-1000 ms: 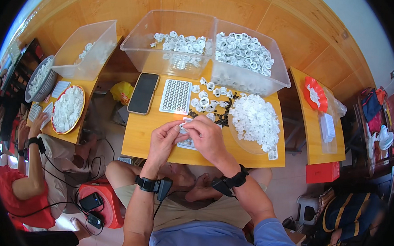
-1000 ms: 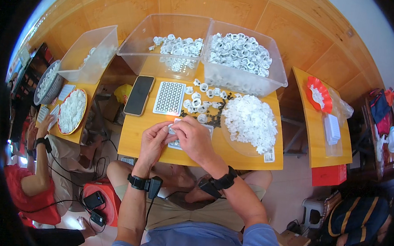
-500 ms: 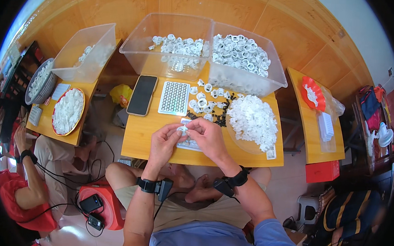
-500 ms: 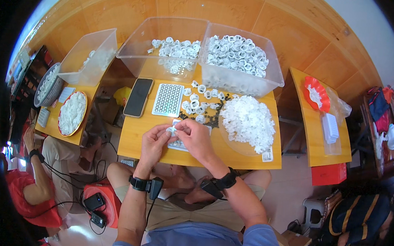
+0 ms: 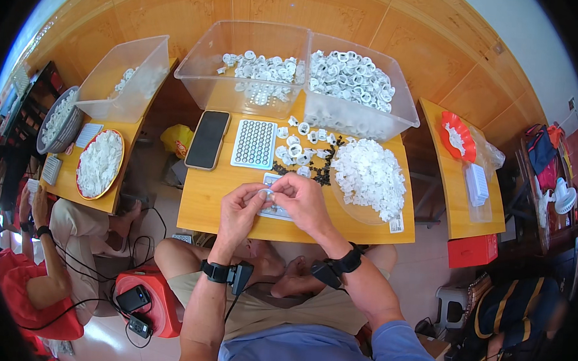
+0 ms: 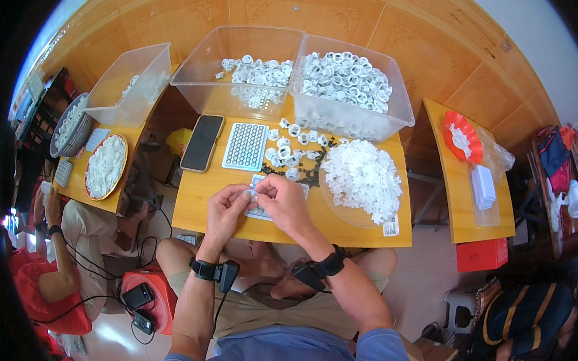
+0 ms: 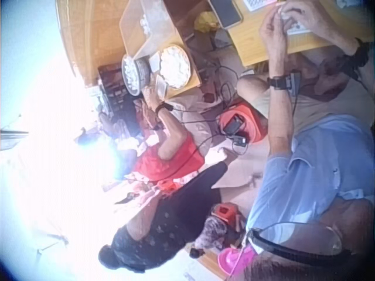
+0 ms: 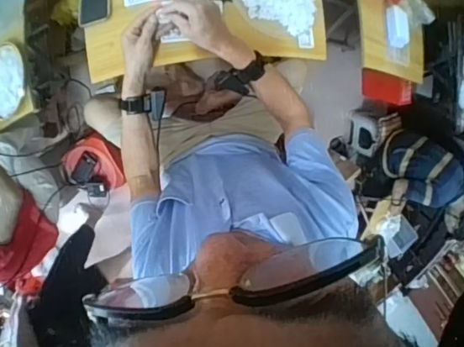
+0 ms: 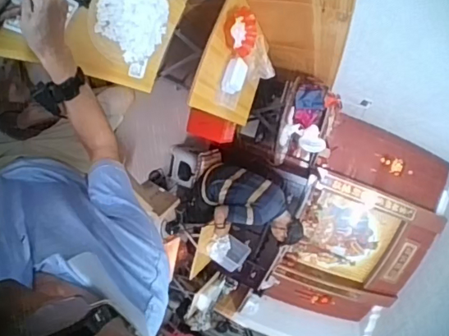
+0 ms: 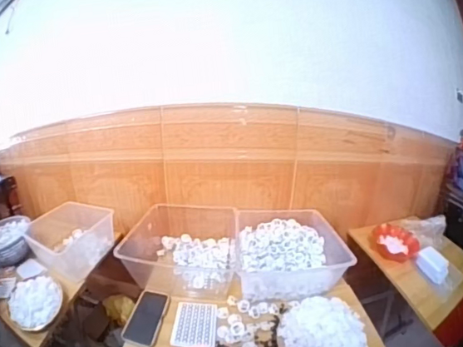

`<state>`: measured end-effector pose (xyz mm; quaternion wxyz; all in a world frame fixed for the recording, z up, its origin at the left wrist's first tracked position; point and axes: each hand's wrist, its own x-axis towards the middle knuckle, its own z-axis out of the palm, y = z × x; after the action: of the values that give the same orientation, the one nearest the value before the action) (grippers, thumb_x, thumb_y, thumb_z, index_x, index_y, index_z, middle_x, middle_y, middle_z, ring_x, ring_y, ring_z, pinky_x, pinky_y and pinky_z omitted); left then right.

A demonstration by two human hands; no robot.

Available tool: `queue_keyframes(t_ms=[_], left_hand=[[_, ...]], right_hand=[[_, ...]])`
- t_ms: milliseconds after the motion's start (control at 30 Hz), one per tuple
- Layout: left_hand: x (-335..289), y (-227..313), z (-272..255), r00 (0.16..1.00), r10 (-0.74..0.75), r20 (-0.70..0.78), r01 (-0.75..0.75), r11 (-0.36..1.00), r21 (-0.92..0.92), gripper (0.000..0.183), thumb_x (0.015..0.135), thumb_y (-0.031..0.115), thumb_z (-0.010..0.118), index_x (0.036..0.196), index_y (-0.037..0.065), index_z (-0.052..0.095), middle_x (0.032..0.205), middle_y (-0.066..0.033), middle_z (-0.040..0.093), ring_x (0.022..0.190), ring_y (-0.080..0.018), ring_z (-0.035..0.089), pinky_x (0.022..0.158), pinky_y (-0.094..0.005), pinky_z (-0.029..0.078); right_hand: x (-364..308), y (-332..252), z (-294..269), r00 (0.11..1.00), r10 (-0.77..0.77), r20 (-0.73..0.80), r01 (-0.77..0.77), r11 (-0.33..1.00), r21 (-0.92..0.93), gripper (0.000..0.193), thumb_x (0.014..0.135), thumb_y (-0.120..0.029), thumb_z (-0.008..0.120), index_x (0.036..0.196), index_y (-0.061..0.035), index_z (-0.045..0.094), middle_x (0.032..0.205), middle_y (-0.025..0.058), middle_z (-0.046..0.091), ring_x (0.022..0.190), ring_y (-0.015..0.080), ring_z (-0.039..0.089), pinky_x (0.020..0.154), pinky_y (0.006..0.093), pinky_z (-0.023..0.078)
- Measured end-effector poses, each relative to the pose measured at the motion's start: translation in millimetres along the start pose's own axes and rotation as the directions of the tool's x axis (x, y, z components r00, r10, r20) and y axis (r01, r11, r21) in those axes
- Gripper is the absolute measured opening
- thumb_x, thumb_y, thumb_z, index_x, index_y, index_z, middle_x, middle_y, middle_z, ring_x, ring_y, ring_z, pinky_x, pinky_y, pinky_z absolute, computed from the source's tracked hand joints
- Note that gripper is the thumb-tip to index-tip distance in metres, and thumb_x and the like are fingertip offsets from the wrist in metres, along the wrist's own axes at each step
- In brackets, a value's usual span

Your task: The person assembles components by hand by fitting small black parts into white plastic bases and placing the finished units into a grid tray. They also occasionally sort loose white plastic pieces from a pile into a clear bin.

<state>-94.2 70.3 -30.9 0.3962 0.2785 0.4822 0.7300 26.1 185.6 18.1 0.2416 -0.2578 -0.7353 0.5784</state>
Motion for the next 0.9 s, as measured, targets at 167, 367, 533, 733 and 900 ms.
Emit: queue_keyframes(t_ms=[167,367,533,733,900], left_hand=[[-1.3,-1.2,-1.0,1.0,-0.005,-0.019,0.006,0.998,0.068,0.019,0.1,0.002,0.059,0.116,-0.007,0.063,0.103,-0.0122,0.07,0.092,-0.0151,0.068,0.086,-0.0289,0.059],[-0.6,1.9,2.3,1.0,0.02,-0.007,-0.02,1.0,-0.003,0.024,0.1,-0.001,0.056,0.123,-0.008,0.06,0.111,-0.0148,0.069,0.098,-0.0171,0.068,0.09,-0.0301,0.058],[2.0,2.7,0.7,0.999,-0.004,0.041,0.004,1.0,0.014,0.032,0.099,-0.006,0.052,0.13,-0.008,0.056,0.118,-0.0163,0.067,0.104,-0.0186,0.067,0.094,-0.0315,0.057],[2.0,1.0,-0.2,1.0,-0.007,0.024,0.007,1.0,0.007,0.033,0.098,-0.007,0.051,0.13,-0.008,0.057,0.114,-0.0155,0.068,0.101,-0.0175,0.068,0.092,-0.0283,0.058],[3.2,2.6,-0.7,1.0,-0.006,0.027,0.006,1.0,-0.007,0.03,0.098,-0.007,0.051,0.126,-0.009,0.059,0.114,-0.0156,0.068,0.1,-0.0173,0.068,0.091,-0.0282,0.058]], right_hand=[[-4.4,-2.7,6.6,0.995,-0.074,-0.062,0.068,0.993,-0.096,0.009,0.084,0.002,0.064,0.092,0.0053,0.066,0.081,0.0133,0.072,0.072,0.0162,0.07,0.065,0.0299,0.056],[-3.4,-0.9,11.8,0.985,-0.096,-0.144,0.086,0.993,-0.075,0.01,0.084,0.0,0.066,0.092,0.0041,0.069,0.082,0.0116,0.073,0.072,0.0127,0.07,0.066,0.0271,0.056],[-0.1,1.7,9.2,0.987,-0.071,-0.145,0.062,0.996,-0.065,0.013,0.084,-0.001,0.065,0.095,0.0045,0.068,0.083,0.014,0.073,0.074,0.0174,0.072,0.067,0.0298,0.057],[-1.2,4.5,11.7,0.984,-0.099,-0.147,0.077,0.986,-0.151,0.015,0.083,-0.002,0.067,0.096,0.0043,0.067,0.085,0.0169,0.073,0.075,0.0238,0.073,0.067,0.033,0.057],[-3.8,3.5,17.3,0.97,-0.161,-0.184,0.127,0.975,-0.181,0.012,0.084,-0.003,0.068,0.095,0.0018,0.067,0.086,0.0157,0.071,0.073,0.0262,0.071,0.064,0.034,0.055]])
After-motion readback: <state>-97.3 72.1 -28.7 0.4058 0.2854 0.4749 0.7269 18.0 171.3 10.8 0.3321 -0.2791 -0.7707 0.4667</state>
